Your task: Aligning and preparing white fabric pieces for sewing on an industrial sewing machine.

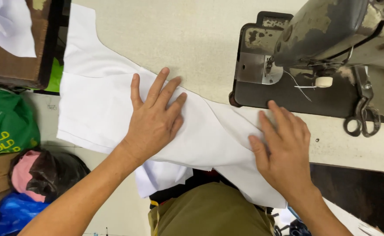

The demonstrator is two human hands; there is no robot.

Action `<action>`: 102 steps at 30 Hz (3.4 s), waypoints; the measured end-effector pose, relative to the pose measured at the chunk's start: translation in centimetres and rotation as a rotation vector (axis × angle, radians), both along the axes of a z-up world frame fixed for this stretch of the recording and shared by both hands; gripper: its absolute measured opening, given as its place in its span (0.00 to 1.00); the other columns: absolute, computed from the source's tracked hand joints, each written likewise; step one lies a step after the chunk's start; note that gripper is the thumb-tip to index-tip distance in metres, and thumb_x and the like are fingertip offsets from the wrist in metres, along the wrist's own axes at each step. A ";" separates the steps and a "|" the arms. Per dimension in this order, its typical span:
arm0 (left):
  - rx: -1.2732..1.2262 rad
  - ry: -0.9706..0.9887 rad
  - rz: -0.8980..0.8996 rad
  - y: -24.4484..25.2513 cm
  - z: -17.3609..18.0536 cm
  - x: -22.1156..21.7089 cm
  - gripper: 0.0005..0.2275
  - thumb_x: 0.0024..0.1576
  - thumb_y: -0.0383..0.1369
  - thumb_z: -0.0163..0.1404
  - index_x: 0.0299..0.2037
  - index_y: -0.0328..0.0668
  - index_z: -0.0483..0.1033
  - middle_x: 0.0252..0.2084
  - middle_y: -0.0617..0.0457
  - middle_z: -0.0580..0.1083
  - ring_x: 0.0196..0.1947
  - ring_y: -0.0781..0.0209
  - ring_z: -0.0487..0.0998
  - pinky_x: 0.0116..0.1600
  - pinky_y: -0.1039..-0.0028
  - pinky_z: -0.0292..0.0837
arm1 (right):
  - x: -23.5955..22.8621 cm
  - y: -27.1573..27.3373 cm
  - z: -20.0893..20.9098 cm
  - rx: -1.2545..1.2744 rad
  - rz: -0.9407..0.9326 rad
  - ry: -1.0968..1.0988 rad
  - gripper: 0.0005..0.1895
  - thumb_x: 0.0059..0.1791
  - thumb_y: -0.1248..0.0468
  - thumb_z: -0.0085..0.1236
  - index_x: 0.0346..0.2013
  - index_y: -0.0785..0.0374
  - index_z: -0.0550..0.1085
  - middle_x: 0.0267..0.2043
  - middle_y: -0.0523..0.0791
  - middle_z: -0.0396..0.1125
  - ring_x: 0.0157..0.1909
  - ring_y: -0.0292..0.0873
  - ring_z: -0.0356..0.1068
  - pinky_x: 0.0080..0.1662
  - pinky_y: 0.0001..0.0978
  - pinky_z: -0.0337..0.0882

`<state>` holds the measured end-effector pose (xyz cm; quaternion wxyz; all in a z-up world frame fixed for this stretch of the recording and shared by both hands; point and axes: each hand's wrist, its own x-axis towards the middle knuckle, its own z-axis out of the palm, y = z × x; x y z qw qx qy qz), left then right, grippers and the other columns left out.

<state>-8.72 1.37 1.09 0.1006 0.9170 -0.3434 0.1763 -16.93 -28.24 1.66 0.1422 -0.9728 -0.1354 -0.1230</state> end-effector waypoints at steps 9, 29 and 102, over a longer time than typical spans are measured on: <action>0.019 -0.022 -0.025 1.7 -0.2 -0.1 0.11 0.58 0.28 0.56 0.50 0.35 0.78 0.65 0.39 0.71 0.74 0.37 0.60 0.68 0.27 0.43 | 2.0 3.5 0.4 0.159 -0.051 -0.126 0.16 0.56 0.61 0.56 0.57 0.65 0.76 0.51 0.53 0.66 0.53 0.54 0.66 0.52 0.48 0.64; -0.042 0.076 -0.312 6.2 -0.1 4.0 0.06 0.61 0.29 0.54 0.46 0.41 0.79 0.70 0.41 0.68 0.76 0.36 0.55 0.72 0.31 0.33 | 4.3 3.7 1.2 0.622 -0.247 0.374 0.04 0.57 0.62 0.49 0.41 0.59 0.69 0.25 0.37 0.60 0.27 0.32 0.57 0.34 0.27 0.61; -0.122 0.109 -0.132 0.4 1.5 3.0 0.17 0.61 0.13 0.54 0.24 0.42 0.67 0.75 0.38 0.61 0.77 0.35 0.46 0.71 0.24 0.32 | 7.0 7.6 2.0 0.408 0.138 0.333 0.15 0.52 0.68 0.52 0.52 0.59 0.80 0.49 0.44 0.77 0.49 0.44 0.75 0.52 0.36 0.71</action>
